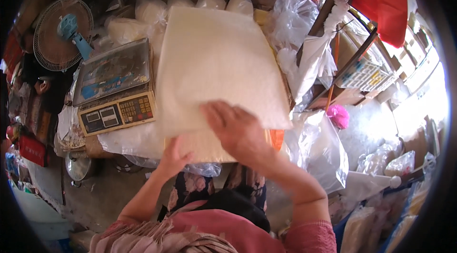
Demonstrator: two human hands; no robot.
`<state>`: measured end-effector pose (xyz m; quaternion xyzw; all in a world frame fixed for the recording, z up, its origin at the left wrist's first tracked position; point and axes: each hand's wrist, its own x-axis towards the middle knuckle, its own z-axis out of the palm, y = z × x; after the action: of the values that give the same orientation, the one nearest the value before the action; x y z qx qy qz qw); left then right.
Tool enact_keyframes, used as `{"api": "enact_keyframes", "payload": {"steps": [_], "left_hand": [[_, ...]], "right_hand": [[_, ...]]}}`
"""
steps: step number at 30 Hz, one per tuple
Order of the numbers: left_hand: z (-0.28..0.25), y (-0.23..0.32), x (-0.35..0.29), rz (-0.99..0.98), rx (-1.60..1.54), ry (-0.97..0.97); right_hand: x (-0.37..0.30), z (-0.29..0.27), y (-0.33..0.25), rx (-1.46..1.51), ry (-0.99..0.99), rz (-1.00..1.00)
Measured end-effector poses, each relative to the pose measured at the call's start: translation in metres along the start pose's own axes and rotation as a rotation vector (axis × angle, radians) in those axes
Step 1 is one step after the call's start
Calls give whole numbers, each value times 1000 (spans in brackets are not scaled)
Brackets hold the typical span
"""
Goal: The person counts and stacks flat sheets of dough by hand on a scale, then places a stack into a plastic bag.
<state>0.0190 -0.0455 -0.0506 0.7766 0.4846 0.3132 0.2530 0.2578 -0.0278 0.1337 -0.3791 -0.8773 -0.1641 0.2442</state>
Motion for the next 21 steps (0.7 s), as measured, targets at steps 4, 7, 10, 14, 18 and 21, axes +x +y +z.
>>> {"api": "enact_keyframes", "payload": {"steps": [4,7,10,14,18,21], "left_hand": [[-19,4,26,166,2,354],[-34,-13,24,388,332,152],[-39,-39,8,427,187,-146],[-44,-29,-15,-43,-558,-1],[-57,2,9,-446,-751,212],[-55,12,47,-565,-512,230]], "right_hand": [[-66,57,-23,111,-143,1],[-92,57,-30,174,-272,-33],[-106,34,-9,631,-466,-4],[-120,-26,83,1525,-620,288],[-134,-4,100,1619,-156,677],[-131,61,103,1139,-77,1043]]}}
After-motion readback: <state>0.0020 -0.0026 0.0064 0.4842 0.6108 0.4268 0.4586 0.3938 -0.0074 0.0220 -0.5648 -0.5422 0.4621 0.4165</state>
